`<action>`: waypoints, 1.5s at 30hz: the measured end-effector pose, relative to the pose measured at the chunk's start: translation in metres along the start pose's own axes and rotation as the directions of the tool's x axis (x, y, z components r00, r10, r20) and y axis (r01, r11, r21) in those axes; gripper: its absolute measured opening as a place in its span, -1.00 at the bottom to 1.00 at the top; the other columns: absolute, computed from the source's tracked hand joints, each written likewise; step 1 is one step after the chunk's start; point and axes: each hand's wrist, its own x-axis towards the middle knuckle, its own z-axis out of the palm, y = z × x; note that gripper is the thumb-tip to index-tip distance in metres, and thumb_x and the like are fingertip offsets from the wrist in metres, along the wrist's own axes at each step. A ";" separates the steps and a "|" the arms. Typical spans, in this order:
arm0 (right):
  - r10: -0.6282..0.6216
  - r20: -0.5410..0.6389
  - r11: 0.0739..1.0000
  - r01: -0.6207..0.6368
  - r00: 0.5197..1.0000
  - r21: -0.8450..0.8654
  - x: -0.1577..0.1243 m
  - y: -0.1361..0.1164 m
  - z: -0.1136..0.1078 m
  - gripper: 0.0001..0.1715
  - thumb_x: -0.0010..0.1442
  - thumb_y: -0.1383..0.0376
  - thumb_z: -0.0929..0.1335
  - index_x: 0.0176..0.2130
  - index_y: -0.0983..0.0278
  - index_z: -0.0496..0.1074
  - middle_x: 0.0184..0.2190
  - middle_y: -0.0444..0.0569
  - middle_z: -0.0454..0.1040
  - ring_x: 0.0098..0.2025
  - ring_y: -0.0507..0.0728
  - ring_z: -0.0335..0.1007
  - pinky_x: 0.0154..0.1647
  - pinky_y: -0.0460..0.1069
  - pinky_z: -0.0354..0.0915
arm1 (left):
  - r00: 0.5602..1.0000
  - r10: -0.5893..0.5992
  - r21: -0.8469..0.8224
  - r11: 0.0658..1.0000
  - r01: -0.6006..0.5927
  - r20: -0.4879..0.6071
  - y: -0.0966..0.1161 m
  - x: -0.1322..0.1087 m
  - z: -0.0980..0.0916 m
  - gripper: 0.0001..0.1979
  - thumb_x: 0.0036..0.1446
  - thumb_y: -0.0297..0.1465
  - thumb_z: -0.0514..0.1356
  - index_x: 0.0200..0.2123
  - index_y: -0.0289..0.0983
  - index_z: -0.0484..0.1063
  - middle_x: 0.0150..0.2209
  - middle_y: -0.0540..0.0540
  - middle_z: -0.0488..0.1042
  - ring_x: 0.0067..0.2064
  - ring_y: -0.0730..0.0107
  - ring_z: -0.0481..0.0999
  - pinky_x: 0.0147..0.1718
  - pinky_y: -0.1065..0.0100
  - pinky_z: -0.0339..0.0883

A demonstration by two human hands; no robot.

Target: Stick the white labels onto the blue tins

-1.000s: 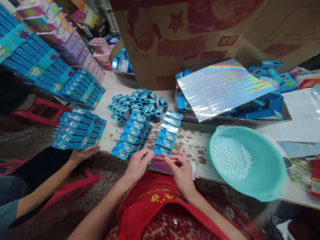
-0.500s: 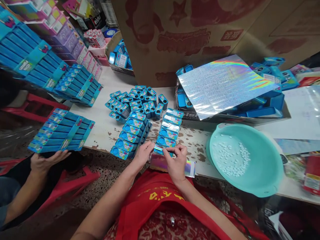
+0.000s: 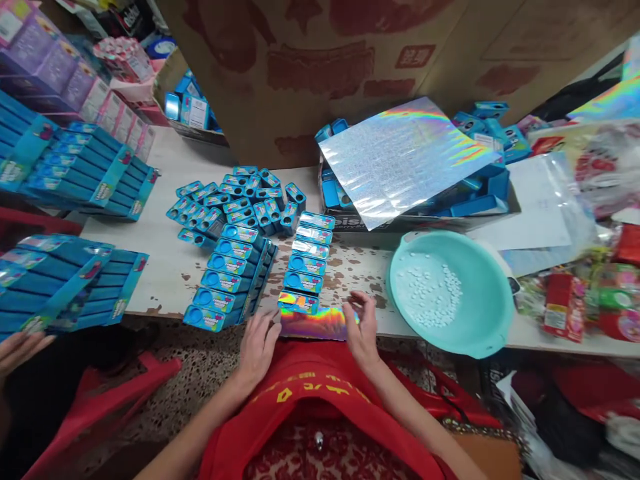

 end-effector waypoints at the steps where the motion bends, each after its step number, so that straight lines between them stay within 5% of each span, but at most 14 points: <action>1: -0.012 -0.047 0.994 0.007 0.999 -0.105 0.006 0.016 -0.014 -0.55 0.05 0.03 0.34 -0.13 0.24 0.31 -0.13 0.06 0.33 -0.08 0.17 0.28 -0.02 0.14 0.23 | 0.996 -0.006 -0.013 1.000 0.007 0.088 -0.002 -0.002 0.000 -0.63 0.23 -0.21 -0.05 -0.12 -0.24 0.45 -0.11 -0.16 0.48 -0.03 0.24 0.42 0.02 0.19 0.27; 4: 0.126 0.000 0.968 -0.123 0.992 -0.220 0.020 0.061 -0.046 -0.41 -0.13 -0.09 0.39 -0.26 0.30 0.41 -0.30 0.04 0.42 -0.22 0.20 0.33 -0.18 0.14 0.28 | 0.869 0.094 -0.108 0.993 -0.047 0.486 0.011 0.002 0.010 -0.68 0.24 -0.25 -0.05 -0.19 -0.20 0.48 -0.20 -0.08 0.53 -0.14 0.34 0.48 -0.07 0.31 0.31; 7: 0.221 0.129 0.963 -0.195 0.967 -0.189 0.025 0.086 -0.054 -0.37 -0.18 -0.18 0.37 -0.40 0.32 0.44 -0.57 -0.09 0.39 -0.52 0.10 0.28 -0.46 0.03 0.26 | 0.759 0.235 -0.146 0.972 -0.184 0.608 0.042 0.021 0.041 -0.65 0.23 -0.34 -0.01 0.06 -0.19 0.35 0.09 -0.11 0.40 0.10 0.31 0.36 0.08 0.28 0.21; 10: 0.186 0.152 0.971 -0.158 0.971 -0.181 0.021 0.087 -0.051 -0.40 -0.10 -0.17 0.33 -0.40 0.31 0.45 -0.58 -0.10 0.41 -0.56 0.07 0.24 -0.49 -0.01 0.24 | 0.785 0.217 0.039 0.955 -0.293 0.581 0.074 0.048 0.081 -0.57 0.18 -0.39 0.06 0.13 -0.25 0.26 0.20 -0.20 0.27 0.21 0.20 0.23 0.16 0.20 0.09; 14: 0.083 0.126 0.967 -0.049 0.989 -0.250 0.012 0.075 -0.052 -0.59 0.03 -0.02 0.34 -0.34 0.26 0.49 -0.38 0.01 0.50 -0.33 0.15 0.35 -0.24 0.08 0.28 | 0.769 0.063 0.219 0.941 -0.258 0.636 0.098 0.075 0.113 -0.74 0.23 -0.36 -0.02 -0.16 -0.25 0.44 -0.16 -0.18 0.53 -0.07 0.16 0.48 -0.04 0.19 0.23; 21: -0.253 0.219 0.676 0.334 0.942 -0.657 -0.020 0.084 -0.050 -0.64 0.24 0.27 0.22 0.00 0.16 0.41 0.09 0.11 0.38 0.14 0.25 0.20 0.04 0.19 0.15 | 0.781 0.049 0.253 0.932 -0.260 0.623 0.099 0.086 0.116 -0.71 0.24 -0.35 -0.06 -0.24 -0.28 0.45 -0.21 -0.21 0.55 -0.13 0.15 0.50 -0.08 0.18 0.18; 26: -0.267 0.270 0.665 0.380 0.925 -0.643 -0.041 0.083 -0.055 -0.73 0.22 0.24 0.25 -0.12 0.17 0.46 0.04 0.06 0.42 0.13 0.24 0.24 0.05 0.19 0.18 | 0.790 0.035 0.233 0.947 -0.222 0.612 0.094 0.090 0.120 -0.73 0.23 -0.37 -0.04 -0.25 -0.28 0.45 -0.21 -0.18 0.55 -0.14 0.17 0.49 -0.10 0.21 0.20; 29: -0.259 0.215 0.718 0.337 0.942 -0.609 -0.043 0.062 -0.065 -0.79 0.21 0.19 0.27 -0.30 0.20 0.47 -0.19 0.06 0.52 -0.10 0.21 0.38 -0.09 0.14 0.26 | 0.795 0.050 0.194 0.959 -0.208 0.605 0.093 0.091 0.121 -0.73 0.23 -0.38 -0.03 -0.24 -0.30 0.45 -0.20 -0.21 0.54 -0.11 0.15 0.48 -0.07 0.19 0.19; 32: -0.154 0.095 0.845 0.181 0.984 -0.503 -0.037 0.030 -0.074 -0.75 0.20 0.13 0.28 -0.38 0.22 0.44 -0.42 -0.03 0.50 -0.35 0.13 0.38 -0.26 0.05 0.28 | 0.807 0.111 0.089 0.976 -0.199 0.580 0.096 0.086 0.116 -0.70 0.25 -0.39 -0.06 -0.10 -0.29 0.42 -0.05 -0.21 0.49 0.02 0.21 0.42 0.01 0.23 0.17; 35: 0.025 -0.019 0.950 -0.030 0.999 -0.310 -0.029 0.000 -0.080 -0.71 0.16 0.07 0.31 -0.37 0.25 0.40 -0.45 -0.07 0.47 -0.40 0.10 0.36 -0.33 0.00 0.29 | 0.746 0.269 -0.363 0.931 -0.039 0.610 0.106 0.074 0.105 -0.62 0.28 -0.32 -0.12 0.10 -0.25 0.25 0.04 -0.15 0.43 0.03 0.35 0.40 -0.02 0.34 0.23; 37: 0.106 -0.047 0.974 -0.113 0.993 -0.197 -0.025 -0.015 -0.082 -0.69 0.12 0.05 0.34 -0.37 0.26 0.39 -0.46 -0.09 0.47 -0.41 0.09 0.36 -0.34 -0.01 0.30 | 0.679 0.311 -0.549 0.820 0.161 0.665 0.115 0.064 0.094 -0.63 0.24 -0.26 -0.05 0.02 -0.29 0.29 -0.15 -0.12 0.51 -0.16 0.38 0.49 -0.20 0.39 0.31; 39: 0.142 -0.059 0.982 -0.148 0.988 -0.114 -0.023 -0.027 -0.081 -0.68 0.07 0.05 0.38 -0.37 0.26 0.39 -0.46 -0.09 0.47 -0.41 0.08 0.36 -0.34 -0.01 0.30 | 0.654 0.242 -0.515 0.816 0.261 0.717 0.126 0.053 0.077 -0.74 0.17 -0.25 0.03 -0.22 -0.31 0.36 -0.45 -0.02 0.48 -0.41 0.43 0.46 -0.38 0.43 0.28; 42: 0.155 -0.043 0.988 -0.156 0.987 -0.008 -0.023 -0.044 -0.070 -0.71 0.05 0.08 0.40 -0.38 0.26 0.41 -0.46 -0.10 0.45 -0.41 0.07 0.34 -0.34 -0.01 0.29 | 0.750 0.157 -0.373 0.919 0.127 0.643 0.139 0.042 0.039 -0.74 0.19 -0.28 -0.02 -0.49 -0.26 0.29 -0.62 0.05 0.31 -0.53 0.46 0.33 -0.47 0.44 0.16; 45: 0.074 -0.038 0.997 -0.073 0.997 0.006 -0.021 -0.063 -0.047 -0.72 0.03 0.08 0.41 -0.41 0.26 0.45 -0.34 -0.04 0.41 -0.27 0.11 0.35 -0.26 0.01 0.29 | 0.856 0.160 -0.187 0.979 -0.075 0.491 0.140 0.040 -0.008 -0.74 0.22 -0.28 -0.07 -0.39 -0.23 0.35 -0.55 0.02 0.35 -0.48 0.43 0.31 -0.45 0.41 0.09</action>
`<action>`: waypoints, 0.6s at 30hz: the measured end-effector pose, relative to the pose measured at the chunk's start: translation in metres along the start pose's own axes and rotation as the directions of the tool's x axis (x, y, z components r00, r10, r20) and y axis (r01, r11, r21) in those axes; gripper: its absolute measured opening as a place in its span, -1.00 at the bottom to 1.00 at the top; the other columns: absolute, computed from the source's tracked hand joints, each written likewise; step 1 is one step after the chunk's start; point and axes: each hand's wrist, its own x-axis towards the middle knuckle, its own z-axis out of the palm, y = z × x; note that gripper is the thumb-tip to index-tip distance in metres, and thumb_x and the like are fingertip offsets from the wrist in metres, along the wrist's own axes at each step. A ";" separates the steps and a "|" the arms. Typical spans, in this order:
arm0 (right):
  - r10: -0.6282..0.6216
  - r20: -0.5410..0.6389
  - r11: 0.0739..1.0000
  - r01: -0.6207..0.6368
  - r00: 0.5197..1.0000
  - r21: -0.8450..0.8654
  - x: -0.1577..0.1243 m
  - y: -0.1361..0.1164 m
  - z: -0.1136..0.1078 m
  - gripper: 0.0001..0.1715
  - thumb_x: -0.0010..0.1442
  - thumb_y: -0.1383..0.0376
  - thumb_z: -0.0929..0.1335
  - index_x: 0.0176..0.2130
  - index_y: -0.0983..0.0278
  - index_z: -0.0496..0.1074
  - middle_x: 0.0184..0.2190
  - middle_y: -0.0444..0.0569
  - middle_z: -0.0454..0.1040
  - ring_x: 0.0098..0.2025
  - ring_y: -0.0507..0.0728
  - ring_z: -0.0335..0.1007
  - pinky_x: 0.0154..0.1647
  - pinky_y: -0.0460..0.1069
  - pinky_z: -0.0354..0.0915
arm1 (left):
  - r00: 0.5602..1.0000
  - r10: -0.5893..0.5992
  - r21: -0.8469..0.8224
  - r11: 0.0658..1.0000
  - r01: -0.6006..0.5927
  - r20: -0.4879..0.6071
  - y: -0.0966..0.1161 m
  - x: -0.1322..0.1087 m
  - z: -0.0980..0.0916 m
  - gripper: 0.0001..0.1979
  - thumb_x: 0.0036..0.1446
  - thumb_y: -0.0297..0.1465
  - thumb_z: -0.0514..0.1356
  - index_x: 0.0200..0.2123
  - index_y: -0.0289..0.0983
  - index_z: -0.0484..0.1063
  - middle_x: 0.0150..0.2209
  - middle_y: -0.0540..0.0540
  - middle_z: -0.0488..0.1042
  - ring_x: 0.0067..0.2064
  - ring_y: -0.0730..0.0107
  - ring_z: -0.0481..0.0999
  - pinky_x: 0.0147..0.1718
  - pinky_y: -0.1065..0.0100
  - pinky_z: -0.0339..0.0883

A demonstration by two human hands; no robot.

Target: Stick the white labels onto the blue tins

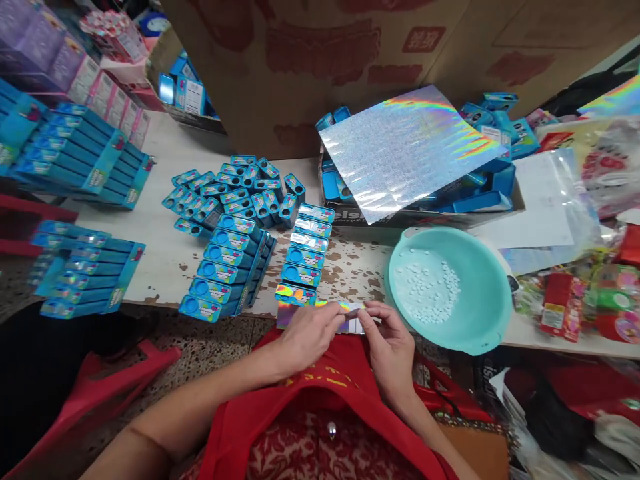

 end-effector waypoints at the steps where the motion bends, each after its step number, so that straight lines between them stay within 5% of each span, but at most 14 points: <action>1: -0.035 0.009 0.999 0.035 0.999 -0.016 0.001 -0.006 0.011 -0.72 0.02 0.08 0.41 -0.43 0.25 0.47 -0.31 -0.03 0.39 -0.21 0.12 0.33 -0.21 0.02 0.29 | 0.999 -0.010 0.052 0.999 0.013 -0.046 0.000 -0.006 -0.015 -0.75 0.23 -0.27 -0.07 -0.29 -0.21 0.36 -0.52 0.03 0.36 -0.47 0.42 0.31 -0.45 0.41 0.08; 4: -0.113 0.065 0.992 0.117 0.991 -0.055 0.010 -0.018 0.049 -0.73 0.02 0.07 0.40 -0.45 0.23 0.51 -0.27 -0.03 0.31 -0.12 0.14 0.28 -0.07 0.07 0.23 | 0.990 -0.070 0.089 0.993 0.081 -0.119 -0.010 -0.015 -0.058 -0.76 0.21 -0.26 -0.04 -0.11 -0.19 0.28 -0.54 0.08 0.34 -0.51 0.44 0.28 -0.47 0.43 0.07; 8: -0.184 0.028 0.979 0.185 0.983 -0.087 0.024 -0.016 0.095 -0.72 0.02 0.07 0.40 -0.49 0.23 0.50 -0.23 -0.04 0.24 -0.08 0.15 0.22 0.02 0.11 0.16 | 0.991 -0.051 0.107 0.992 0.064 -0.128 -0.035 -0.004 -0.096 -0.83 0.17 -0.32 -0.04 -0.20 -0.22 0.24 -0.58 0.12 0.24 -0.52 0.47 0.24 -0.49 0.45 0.07; 18: -0.355 -0.071 0.911 0.328 0.932 -0.251 0.028 0.000 0.116 -0.75 0.08 0.15 0.37 -0.52 0.25 0.43 -0.23 -0.03 0.19 -0.08 0.18 0.16 0.01 0.13 0.08 | 0.994 -0.024 -0.007 1.000 0.023 -0.109 -0.071 0.018 -0.097 -0.88 0.15 -0.35 -0.04 -0.24 -0.22 0.17 -0.53 0.11 0.21 -0.47 0.48 0.24 -0.45 0.46 0.10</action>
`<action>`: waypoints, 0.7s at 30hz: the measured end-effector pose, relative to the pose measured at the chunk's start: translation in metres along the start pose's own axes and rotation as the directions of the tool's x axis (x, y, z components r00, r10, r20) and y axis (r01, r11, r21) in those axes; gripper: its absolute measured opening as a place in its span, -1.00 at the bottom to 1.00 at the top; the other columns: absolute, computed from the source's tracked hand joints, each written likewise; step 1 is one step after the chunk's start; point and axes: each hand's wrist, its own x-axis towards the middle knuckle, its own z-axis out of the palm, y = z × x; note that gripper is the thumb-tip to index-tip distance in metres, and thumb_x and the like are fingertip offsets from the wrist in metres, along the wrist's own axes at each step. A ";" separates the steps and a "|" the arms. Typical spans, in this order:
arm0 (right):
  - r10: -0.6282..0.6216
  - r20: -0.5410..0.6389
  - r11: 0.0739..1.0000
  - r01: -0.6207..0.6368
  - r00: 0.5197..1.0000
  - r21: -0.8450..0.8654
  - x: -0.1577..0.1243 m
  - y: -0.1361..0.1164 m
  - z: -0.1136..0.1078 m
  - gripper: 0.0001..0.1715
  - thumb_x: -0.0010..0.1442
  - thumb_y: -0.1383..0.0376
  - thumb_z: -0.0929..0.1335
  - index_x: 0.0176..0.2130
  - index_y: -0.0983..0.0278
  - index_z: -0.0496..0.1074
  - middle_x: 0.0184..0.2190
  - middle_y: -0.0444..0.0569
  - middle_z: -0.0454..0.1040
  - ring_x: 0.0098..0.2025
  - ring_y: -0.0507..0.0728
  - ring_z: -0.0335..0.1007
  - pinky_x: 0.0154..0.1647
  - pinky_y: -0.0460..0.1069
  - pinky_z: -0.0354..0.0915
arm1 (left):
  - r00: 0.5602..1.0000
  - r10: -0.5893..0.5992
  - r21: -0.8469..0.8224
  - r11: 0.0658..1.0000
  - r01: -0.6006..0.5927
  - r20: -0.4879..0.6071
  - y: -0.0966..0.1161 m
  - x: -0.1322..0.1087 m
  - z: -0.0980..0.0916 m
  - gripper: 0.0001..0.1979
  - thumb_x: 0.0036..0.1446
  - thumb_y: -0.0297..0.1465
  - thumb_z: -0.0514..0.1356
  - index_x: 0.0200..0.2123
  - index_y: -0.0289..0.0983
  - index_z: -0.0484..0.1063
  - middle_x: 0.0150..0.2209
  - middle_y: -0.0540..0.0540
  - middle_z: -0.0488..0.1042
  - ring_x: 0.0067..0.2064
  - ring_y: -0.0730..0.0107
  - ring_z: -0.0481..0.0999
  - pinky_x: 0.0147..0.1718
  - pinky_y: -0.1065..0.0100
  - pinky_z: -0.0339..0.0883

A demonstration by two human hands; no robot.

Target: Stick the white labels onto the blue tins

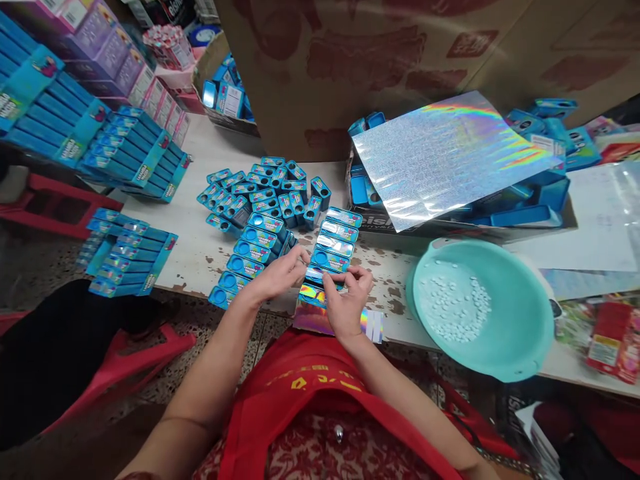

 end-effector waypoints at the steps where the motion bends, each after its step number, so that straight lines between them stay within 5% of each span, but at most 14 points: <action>1: 0.004 -0.002 1.000 -0.004 1.000 0.004 0.000 0.000 0.000 -0.75 0.08 0.15 0.37 -0.52 0.25 0.43 -0.23 -0.03 0.18 -0.07 0.18 0.16 0.02 0.13 0.08 | 1.000 -0.003 -0.005 1.000 0.003 -0.004 0.000 -0.001 0.000 -0.88 0.15 -0.34 -0.04 -0.24 -0.22 0.17 -0.53 0.12 0.20 -0.47 0.48 0.23 -0.45 0.47 0.10; 11: 0.062 -0.010 0.998 -0.061 0.998 0.033 -0.002 -0.007 0.001 -0.77 0.06 0.20 0.37 -0.54 0.26 0.40 -0.15 0.01 0.21 0.00 0.20 0.16 0.05 0.14 0.09 | 0.999 0.001 0.006 1.000 -0.002 0.038 0.003 0.004 -0.011 -0.88 0.14 -0.34 0.00 -0.25 -0.24 0.18 -0.52 0.11 0.19 -0.50 0.52 0.16 -0.51 0.49 0.04; 17: 0.032 -0.040 0.999 -0.031 0.999 0.017 -0.002 -0.006 0.004 -0.78 0.05 0.23 0.37 -0.56 0.27 0.38 -0.13 0.01 0.21 0.02 0.20 0.16 0.06 0.15 0.08 | 0.991 -0.024 -0.174 0.984 0.047 0.129 0.001 0.011 -0.007 -0.89 0.13 -0.32 0.02 -0.28 -0.23 0.17 -0.56 0.12 0.20 -0.52 0.53 0.20 -0.52 0.51 0.08; 21: 0.080 -0.049 0.995 -0.077 0.996 0.071 -0.005 -0.002 0.006 -0.81 0.04 0.20 0.36 -0.48 0.26 0.33 -0.13 0.02 0.18 0.03 0.19 0.15 0.05 0.13 0.13 | 0.985 -0.157 -0.147 0.978 0.146 -0.068 -0.017 0.008 0.016 -0.93 0.09 -0.37 0.04 -0.33 -0.23 0.22 -0.55 0.08 0.31 -0.50 0.49 0.31 -0.50 0.48 0.16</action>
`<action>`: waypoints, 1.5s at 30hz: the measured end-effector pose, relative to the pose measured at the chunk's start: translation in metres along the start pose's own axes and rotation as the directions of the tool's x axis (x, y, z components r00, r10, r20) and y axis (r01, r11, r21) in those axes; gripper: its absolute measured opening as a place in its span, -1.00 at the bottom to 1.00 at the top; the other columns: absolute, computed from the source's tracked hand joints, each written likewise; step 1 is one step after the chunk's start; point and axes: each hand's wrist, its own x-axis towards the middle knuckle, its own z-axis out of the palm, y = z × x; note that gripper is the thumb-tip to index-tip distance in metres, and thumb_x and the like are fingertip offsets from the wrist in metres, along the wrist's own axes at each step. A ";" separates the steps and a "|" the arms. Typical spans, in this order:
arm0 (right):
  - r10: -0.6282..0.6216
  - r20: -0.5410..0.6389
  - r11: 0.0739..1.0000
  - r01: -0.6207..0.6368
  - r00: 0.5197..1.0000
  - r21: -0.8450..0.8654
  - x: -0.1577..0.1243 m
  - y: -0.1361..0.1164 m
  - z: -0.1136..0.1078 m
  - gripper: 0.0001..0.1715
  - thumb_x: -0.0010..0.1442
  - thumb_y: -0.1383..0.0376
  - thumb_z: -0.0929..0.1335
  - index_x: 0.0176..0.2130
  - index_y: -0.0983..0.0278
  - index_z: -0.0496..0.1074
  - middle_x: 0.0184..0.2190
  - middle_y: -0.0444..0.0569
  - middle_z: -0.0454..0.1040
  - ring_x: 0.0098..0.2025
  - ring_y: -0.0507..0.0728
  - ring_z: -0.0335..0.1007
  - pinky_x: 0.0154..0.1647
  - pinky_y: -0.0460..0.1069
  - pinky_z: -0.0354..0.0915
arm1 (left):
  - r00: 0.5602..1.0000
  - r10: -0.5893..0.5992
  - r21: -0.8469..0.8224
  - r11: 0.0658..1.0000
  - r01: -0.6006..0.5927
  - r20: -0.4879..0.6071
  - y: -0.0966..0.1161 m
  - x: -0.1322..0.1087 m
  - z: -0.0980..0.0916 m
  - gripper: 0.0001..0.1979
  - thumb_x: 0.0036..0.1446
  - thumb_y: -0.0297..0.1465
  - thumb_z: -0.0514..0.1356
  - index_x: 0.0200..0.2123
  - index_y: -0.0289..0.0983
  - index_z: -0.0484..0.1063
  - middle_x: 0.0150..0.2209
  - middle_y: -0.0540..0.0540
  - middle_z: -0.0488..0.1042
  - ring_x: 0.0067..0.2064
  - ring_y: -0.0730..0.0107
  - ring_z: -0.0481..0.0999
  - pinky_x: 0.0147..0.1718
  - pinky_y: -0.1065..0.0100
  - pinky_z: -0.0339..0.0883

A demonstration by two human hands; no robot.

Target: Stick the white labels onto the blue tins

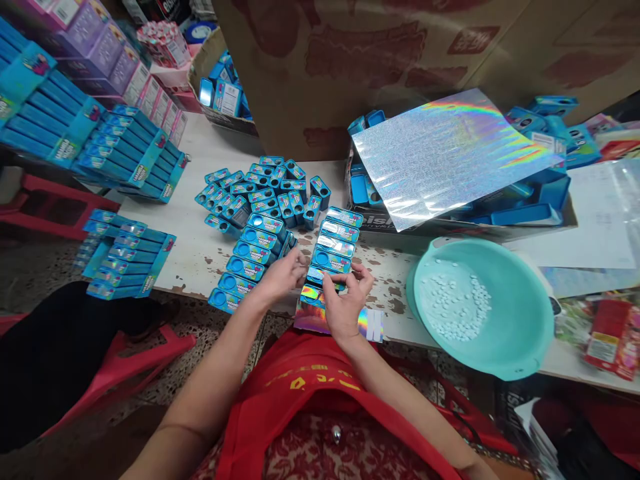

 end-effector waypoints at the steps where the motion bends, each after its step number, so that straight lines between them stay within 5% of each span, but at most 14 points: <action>1: 0.040 -0.005 0.999 -0.040 0.999 0.030 -0.001 0.002 0.000 -0.81 0.03 0.19 0.36 -0.43 0.25 0.30 -0.14 0.02 0.18 0.03 0.19 0.16 0.02 0.11 0.16 | 0.997 -0.014 0.043 0.999 0.017 -0.071 -0.007 -0.002 0.006 -0.93 0.08 -0.38 0.05 -0.33 -0.23 0.25 -0.52 0.05 0.35 -0.47 0.45 0.36 -0.47 0.46 0.20; 6: 0.307 0.054 0.928 -0.311 0.950 0.206 0.001 0.007 -0.001 -0.52 -0.04 0.10 0.39 -0.19 0.21 0.15 -0.17 -0.02 0.23 -0.15 0.10 0.26 -0.17 0.02 0.28 | 0.945 -0.048 -0.083 0.996 0.022 -0.325 -0.018 -0.023 0.025 -0.59 0.21 -0.17 -0.04 -0.02 -0.29 0.35 -0.11 -0.18 0.51 -0.07 0.23 0.47 -0.12 0.26 0.33; 11: 0.317 0.122 0.905 -0.339 0.940 0.259 0.009 0.007 0.000 -0.44 -0.10 0.12 0.44 -0.17 0.23 0.16 -0.25 -0.06 0.30 -0.23 0.08 0.30 -0.17 0.02 0.28 | 0.997 0.060 -0.193 0.979 -0.068 -0.044 -0.020 -0.040 0.034 -0.28 0.19 0.08 -0.26 0.25 -0.20 0.11 0.30 -0.08 0.09 0.30 0.24 0.07 0.22 0.25 0.03; 13: 0.281 0.188 0.886 -0.330 0.941 0.327 0.011 0.018 -0.012 -0.49 -0.03 0.12 0.39 -0.14 0.22 0.16 -0.23 -0.05 0.33 -0.21 0.08 0.34 -0.16 0.02 0.30 | 0.995 -0.010 -0.133 0.991 -0.003 -0.095 -0.034 -0.047 0.035 -0.25 0.19 0.08 -0.30 0.21 -0.24 0.20 0.29 -0.11 0.12 0.30 0.23 0.09 0.22 0.25 0.03; 16: 0.255 0.185 0.913 -0.299 0.949 0.276 0.011 0.050 -0.047 -0.59 0.10 0.11 0.32 -0.10 0.23 0.20 -0.16 0.01 0.37 -0.19 0.10 0.36 -0.14 0.06 0.30 | 0.973 -0.137 0.019 0.989 0.143 -0.186 -0.058 -0.061 0.040 -0.33 0.22 0.00 -0.22 -0.07 -0.33 0.47 0.01 -0.21 0.46 0.08 0.16 0.39 0.09 0.20 0.20; 19: 0.201 0.123 0.980 -0.201 0.972 -0.014 0.004 0.091 -0.091 -0.69 0.18 0.12 0.25 -0.16 0.27 0.30 -0.21 0.03 0.39 -0.16 0.14 0.34 -0.08 0.11 0.27 | 0.994 -0.081 0.207 0.976 0.065 0.071 -0.060 -0.068 0.058 -0.52 0.22 -0.13 -0.07 -0.34 -0.29 0.53 -0.30 -0.11 0.56 -0.20 0.26 0.50 -0.10 0.27 0.32; 22: 0.060 0.164 0.971 -0.019 0.985 -0.240 -0.008 0.124 -0.116 -0.71 0.23 0.15 0.22 -0.15 0.28 0.35 -0.20 0.05 0.39 -0.12 0.17 0.30 -0.06 0.13 0.25 | 0.938 0.160 0.259 0.935 -0.244 0.307 -0.038 -0.050 0.096 -0.68 0.24 -0.30 -0.02 -0.09 -0.21 0.46 -0.05 -0.07 0.50 -0.01 0.33 0.44 0.01 0.34 0.25; 24: -0.061 0.211 0.941 0.127 0.976 -0.313 -0.016 0.138 -0.118 -0.72 0.24 0.19 0.22 -0.12 0.27 0.35 -0.20 0.06 0.39 -0.09 0.18 0.28 -0.05 0.15 0.25 | 0.924 0.167 0.382 0.874 -0.299 0.343 -0.019 -0.026 0.125 -0.64 0.23 -0.38 0.00 0.07 -0.22 0.33 0.11 -0.12 0.37 0.13 0.31 0.32 0.09 0.32 0.18; 28: -0.210 0.278 0.858 0.313 0.937 -0.406 -0.027 0.151 -0.106 -0.71 0.27 0.23 0.21 -0.07 0.27 0.35 -0.19 0.09 0.38 -0.08 0.19 0.26 -0.05 0.16 0.24 | 0.951 -0.059 0.635 0.757 -0.156 0.304 0.001 0.018 0.163 -0.70 0.20 -0.49 -0.02 -0.10 -0.41 0.43 -0.08 -0.30 0.48 0.01 0.12 0.42 -0.02 0.20 0.25; 36: -0.223 0.455 0.616 0.486 0.862 -0.620 -0.049 0.160 -0.091 -0.51 0.28 0.25 0.20 0.18 0.26 0.24 0.15 0.16 0.28 0.23 0.32 0.02 0.13 0.25 0.06 | 0.945 -0.042 0.631 0.753 -0.184 0.325 0.005 0.024 0.158 -0.70 0.23 -0.45 -0.06 -0.16 -0.33 0.45 -0.13 -0.21 0.52 -0.04 0.20 0.45 -0.07 0.26 0.24; 40: -0.206 0.511 0.635 0.511 0.835 -0.579 -0.060 0.161 -0.099 -0.50 0.26 0.28 0.22 0.18 0.25 0.24 0.20 0.15 0.23 0.29 0.32 -0.04 0.17 0.27 0.01 | 0.947 -0.057 0.620 0.767 -0.162 0.317 0.002 0.031 0.161 -0.71 0.22 -0.44 -0.05 -0.20 -0.35 0.46 -0.16 -0.23 0.53 -0.09 0.19 0.47 -0.13 0.26 0.24; 45: -0.259 0.500 0.686 0.522 0.826 -0.507 -0.060 0.149 -0.119 -0.74 0.24 0.25 0.26 -0.08 0.22 0.40 0.07 0.11 0.37 0.18 0.29 0.15 0.09 0.24 0.16 | 0.951 -0.031 0.582 0.797 -0.163 0.308 -0.006 0.038 0.161 -0.71 0.21 -0.46 -0.05 -0.20 -0.37 0.46 -0.15 -0.25 0.52 -0.09 0.18 0.46 -0.15 0.27 0.22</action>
